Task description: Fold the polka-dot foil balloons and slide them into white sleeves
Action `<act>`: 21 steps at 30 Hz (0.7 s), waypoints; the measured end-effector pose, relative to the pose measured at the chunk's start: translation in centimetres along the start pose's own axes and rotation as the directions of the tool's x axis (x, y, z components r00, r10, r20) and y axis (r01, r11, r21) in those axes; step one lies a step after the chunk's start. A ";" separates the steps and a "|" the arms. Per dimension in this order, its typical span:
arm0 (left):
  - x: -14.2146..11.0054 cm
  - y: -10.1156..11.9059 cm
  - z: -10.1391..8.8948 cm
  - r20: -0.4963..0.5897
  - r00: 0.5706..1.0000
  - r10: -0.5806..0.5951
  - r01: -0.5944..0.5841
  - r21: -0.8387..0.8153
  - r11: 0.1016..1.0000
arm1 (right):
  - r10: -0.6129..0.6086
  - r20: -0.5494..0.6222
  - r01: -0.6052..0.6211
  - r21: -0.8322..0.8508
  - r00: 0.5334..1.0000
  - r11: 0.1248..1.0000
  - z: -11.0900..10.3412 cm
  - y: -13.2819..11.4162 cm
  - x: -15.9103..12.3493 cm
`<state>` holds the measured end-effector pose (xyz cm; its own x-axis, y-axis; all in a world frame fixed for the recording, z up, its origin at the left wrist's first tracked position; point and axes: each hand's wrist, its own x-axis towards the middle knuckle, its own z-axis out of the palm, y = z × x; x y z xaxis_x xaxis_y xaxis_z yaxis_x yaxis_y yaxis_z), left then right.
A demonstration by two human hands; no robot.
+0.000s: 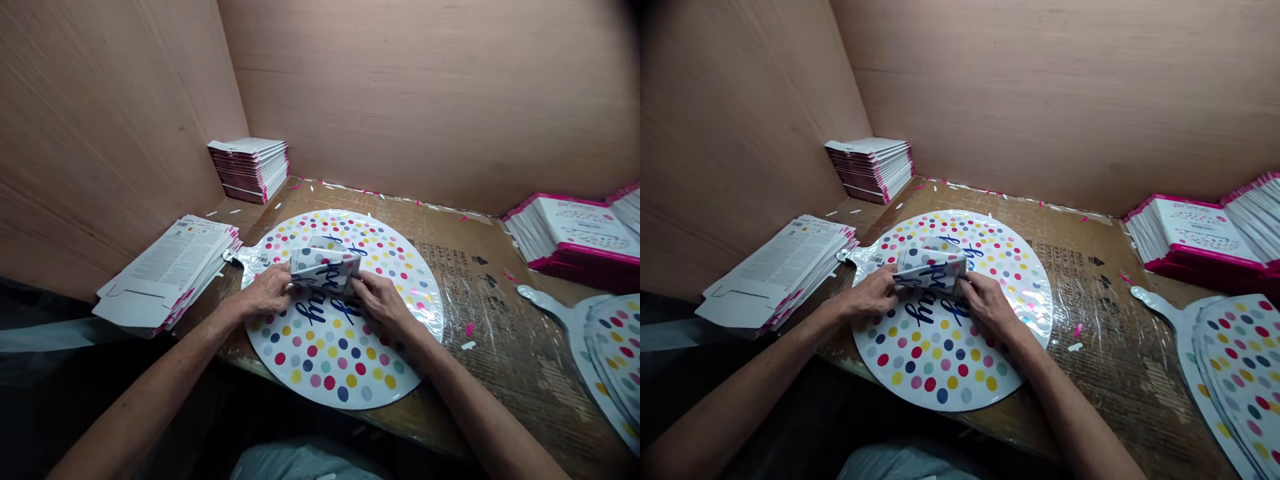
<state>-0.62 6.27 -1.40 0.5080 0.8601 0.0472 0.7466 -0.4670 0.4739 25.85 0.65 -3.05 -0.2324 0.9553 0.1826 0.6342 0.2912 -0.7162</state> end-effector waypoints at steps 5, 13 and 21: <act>-0.4 1.4 2.7 -0.260 0.903 -0.343 0.255 -0.319 0.913 | 0.279 -0.188 -0.314 -0.192 0.942 0.930 2.5 -1.1 4.8; 0.5 2.8 4.0 -0.422 0.817 -0.392 0.486 0.141 0.862 | 0.418 -0.162 -0.427 -0.589 0.894 0.686 4.0 -2.6 6.8; 0.7 1.9 5.6 -0.252 0.917 -0.309 0.388 0.383 0.838 | 0.231 -0.016 -0.164 -0.754 0.973 0.636 3.0 -5.5 9.5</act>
<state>3.55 4.87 -5.39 0.1268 0.9848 0.1188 0.9875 -0.1366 0.0784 17.98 7.94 0.59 -0.0675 0.9974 0.0233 0.9975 0.0669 0.0220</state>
